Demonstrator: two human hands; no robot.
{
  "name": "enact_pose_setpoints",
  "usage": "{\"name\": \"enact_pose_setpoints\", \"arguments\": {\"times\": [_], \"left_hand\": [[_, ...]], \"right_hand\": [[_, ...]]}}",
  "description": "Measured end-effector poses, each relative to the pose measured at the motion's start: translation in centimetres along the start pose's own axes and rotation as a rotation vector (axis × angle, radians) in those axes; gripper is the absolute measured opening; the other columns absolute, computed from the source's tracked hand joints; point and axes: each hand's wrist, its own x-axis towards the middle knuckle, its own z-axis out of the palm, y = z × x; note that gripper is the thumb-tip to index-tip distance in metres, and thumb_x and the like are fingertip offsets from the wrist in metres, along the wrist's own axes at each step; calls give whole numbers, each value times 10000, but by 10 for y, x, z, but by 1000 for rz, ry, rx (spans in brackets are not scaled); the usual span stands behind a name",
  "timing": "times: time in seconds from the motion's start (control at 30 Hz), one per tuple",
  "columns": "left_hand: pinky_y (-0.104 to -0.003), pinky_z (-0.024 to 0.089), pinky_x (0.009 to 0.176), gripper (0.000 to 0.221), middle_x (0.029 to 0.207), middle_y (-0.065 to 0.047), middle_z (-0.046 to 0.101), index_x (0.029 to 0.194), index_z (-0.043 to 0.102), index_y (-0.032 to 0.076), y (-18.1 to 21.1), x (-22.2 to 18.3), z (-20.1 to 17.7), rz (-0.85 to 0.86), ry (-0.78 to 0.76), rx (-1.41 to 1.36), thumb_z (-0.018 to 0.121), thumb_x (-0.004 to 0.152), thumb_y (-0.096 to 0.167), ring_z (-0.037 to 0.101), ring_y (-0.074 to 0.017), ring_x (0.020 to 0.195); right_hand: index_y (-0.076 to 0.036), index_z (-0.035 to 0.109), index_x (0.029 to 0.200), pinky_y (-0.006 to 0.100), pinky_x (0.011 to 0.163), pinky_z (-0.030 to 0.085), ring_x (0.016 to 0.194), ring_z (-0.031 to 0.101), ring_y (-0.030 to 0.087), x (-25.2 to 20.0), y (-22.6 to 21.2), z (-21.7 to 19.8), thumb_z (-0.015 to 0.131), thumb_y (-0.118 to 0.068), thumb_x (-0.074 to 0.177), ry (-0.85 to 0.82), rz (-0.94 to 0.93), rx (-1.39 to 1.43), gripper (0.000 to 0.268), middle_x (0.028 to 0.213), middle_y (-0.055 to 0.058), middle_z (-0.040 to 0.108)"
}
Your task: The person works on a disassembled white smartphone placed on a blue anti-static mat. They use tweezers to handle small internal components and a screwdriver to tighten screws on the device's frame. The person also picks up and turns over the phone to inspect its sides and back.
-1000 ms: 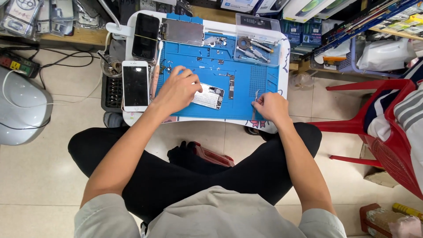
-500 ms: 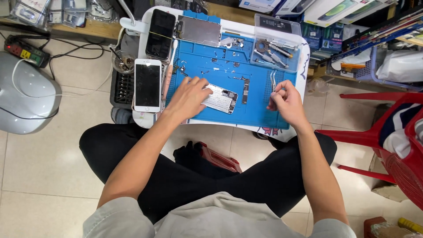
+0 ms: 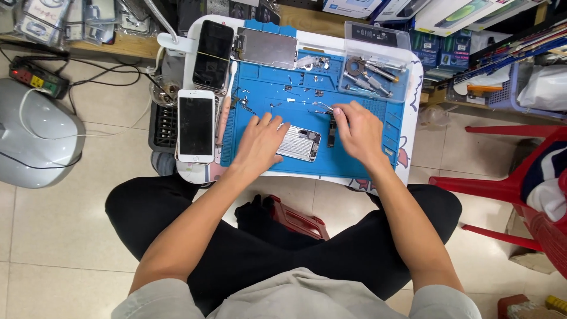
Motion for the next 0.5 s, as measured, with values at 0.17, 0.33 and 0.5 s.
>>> {"name": "enact_pose_setpoints", "arguments": {"times": [0.17,0.33,0.5], "left_hand": [[-432,408,1020,725,1216,-74,697,1363,664,144,-2,1,-1,22,23,-34,950,738,374,572,-238,1167],[-464,406,1052,713,1249,-90,701,1371,663,150,-2,0,0,6,29,-70,940,749,360,566,-261,1207],[-470,414,1077,648,1277,-120,691,1339,695,140,-1,1,5,-1,84,-76,932,779,362,568,-293,1278]], "right_hand": [[-145,770,1110,353,706,552,843,663,223,5,5,4,557,-272,1120,-1,-66,-58,248,827,4,607],[-157,766,1077,268,690,553,836,661,148,2,-2,0,622,-256,1089,1,-158,-215,175,854,-39,613],[-168,744,1088,265,618,551,734,668,136,-2,-7,2,660,-254,1075,66,-252,-262,121,859,-40,586]]}}
